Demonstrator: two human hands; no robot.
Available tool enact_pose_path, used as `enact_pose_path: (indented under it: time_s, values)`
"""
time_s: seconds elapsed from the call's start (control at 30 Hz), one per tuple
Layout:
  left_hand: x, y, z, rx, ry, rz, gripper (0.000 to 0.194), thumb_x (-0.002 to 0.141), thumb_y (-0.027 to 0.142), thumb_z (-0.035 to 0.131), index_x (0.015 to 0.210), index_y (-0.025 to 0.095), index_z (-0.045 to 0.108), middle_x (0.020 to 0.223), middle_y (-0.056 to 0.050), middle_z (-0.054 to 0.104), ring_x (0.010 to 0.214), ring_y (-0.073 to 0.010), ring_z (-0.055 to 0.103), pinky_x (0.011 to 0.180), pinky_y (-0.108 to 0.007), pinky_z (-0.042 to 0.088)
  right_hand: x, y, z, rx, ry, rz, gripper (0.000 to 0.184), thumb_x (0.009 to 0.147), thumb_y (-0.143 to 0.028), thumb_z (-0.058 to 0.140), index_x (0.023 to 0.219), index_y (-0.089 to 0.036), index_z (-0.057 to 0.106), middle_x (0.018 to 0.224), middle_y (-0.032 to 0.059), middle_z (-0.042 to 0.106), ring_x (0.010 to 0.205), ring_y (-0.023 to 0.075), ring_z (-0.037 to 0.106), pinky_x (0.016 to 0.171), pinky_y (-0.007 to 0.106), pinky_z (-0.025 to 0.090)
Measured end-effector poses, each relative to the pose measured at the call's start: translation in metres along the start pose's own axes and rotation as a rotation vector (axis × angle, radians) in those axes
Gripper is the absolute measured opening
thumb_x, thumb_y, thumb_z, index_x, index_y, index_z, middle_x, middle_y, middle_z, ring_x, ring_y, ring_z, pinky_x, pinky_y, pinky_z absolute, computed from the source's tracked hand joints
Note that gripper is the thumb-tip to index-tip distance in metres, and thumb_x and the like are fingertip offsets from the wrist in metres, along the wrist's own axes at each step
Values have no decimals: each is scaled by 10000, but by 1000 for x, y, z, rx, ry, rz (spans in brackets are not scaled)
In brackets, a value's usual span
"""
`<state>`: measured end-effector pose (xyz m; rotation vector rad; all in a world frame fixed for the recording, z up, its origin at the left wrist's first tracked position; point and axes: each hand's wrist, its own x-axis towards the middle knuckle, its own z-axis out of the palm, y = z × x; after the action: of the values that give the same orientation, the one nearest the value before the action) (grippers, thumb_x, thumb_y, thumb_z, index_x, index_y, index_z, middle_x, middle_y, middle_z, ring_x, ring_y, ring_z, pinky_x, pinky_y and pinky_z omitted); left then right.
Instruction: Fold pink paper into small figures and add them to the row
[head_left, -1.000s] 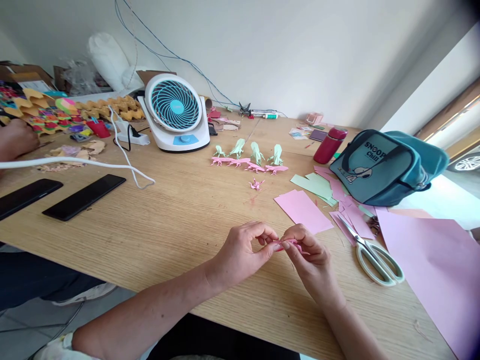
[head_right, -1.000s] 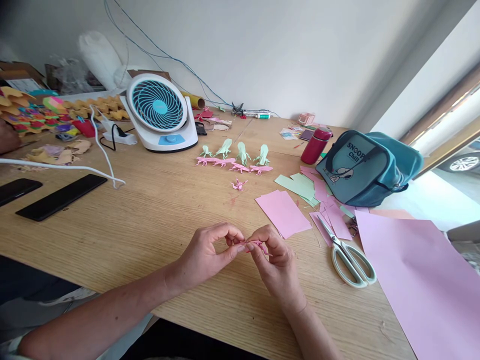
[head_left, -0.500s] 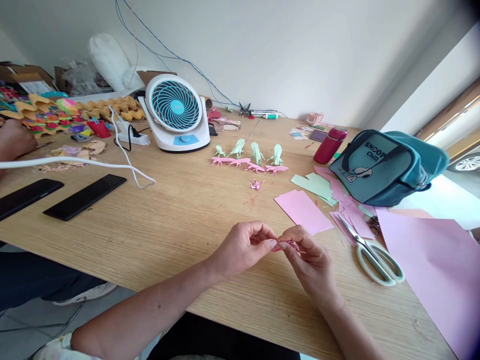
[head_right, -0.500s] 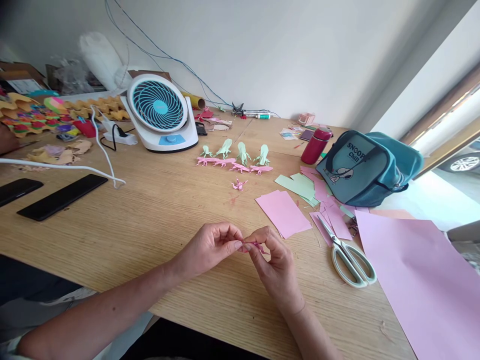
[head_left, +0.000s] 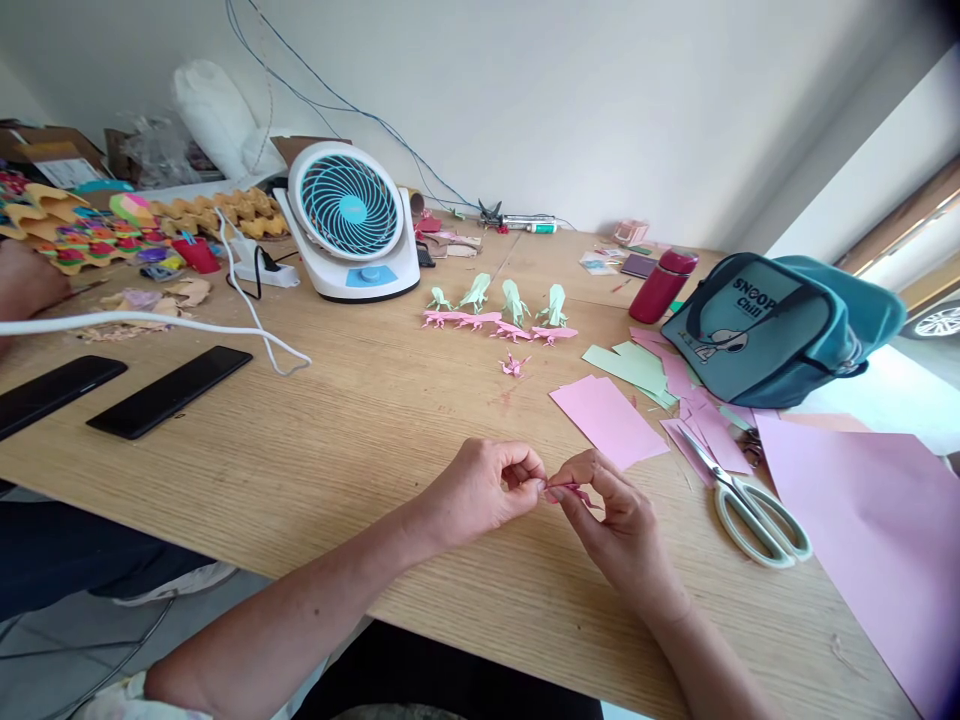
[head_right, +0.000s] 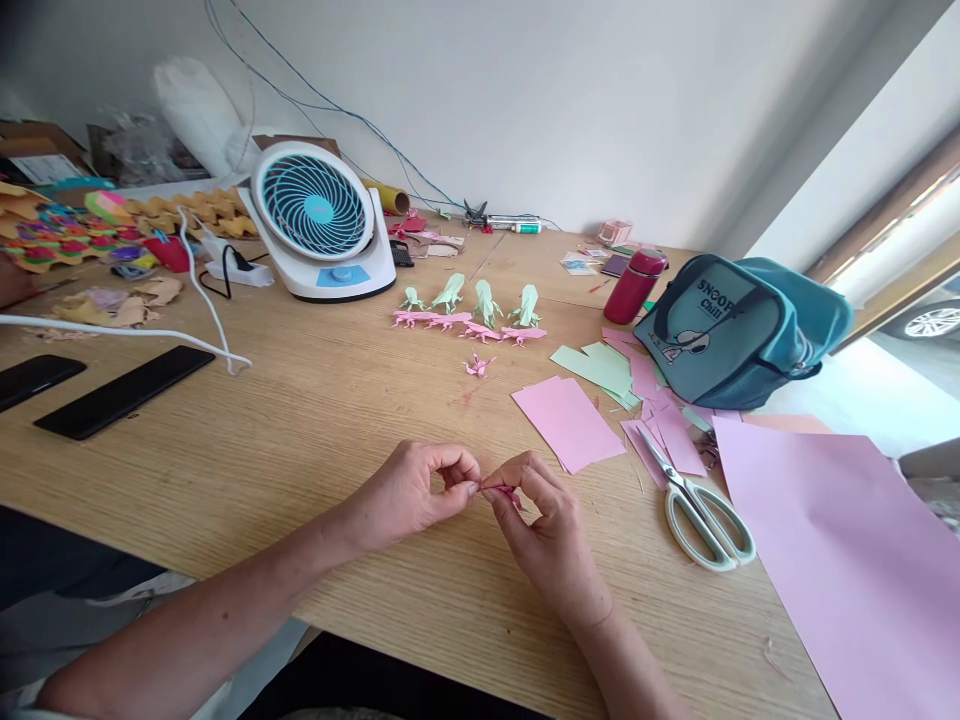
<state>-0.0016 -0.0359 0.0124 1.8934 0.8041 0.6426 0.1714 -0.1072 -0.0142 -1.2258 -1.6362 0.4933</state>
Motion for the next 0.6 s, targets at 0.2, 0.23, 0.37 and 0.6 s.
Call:
enact_pose_path:
  time_s: [0.2,0.23,0.37,0.6]
  values:
    - [-1,-2,3,79,60,62,56,749,144,597,707,155,631,648,22,636,612,-93,575,606,-187,449,1,-1,2,-22,-18,8,93,926,-198,554,847,-221,597,799,23,578,733,168,548,650,298,433]
    - [-1,-2,4,96,76,73,50,745,143,600,705,156,628,644,22,635,606,-93,574,600,-186,448,1,-1,3,-20,-20,8,96,928,-197,549,847,-221,593,798,22,576,728,166,545,646,296,430]
    - [-2,1,9,147,162,159,73,735,102,582,695,159,606,642,23,639,591,-90,575,601,-189,451,1,-1,3,-13,-20,34,105,945,-202,517,864,-221,582,802,23,571,718,162,534,622,286,416]
    - [-2,2,10,202,138,130,95,753,89,572,703,167,591,645,27,645,593,-90,579,595,-191,449,1,-2,4,11,-18,53,123,947,-208,518,838,-216,573,809,21,575,734,159,537,647,284,422]
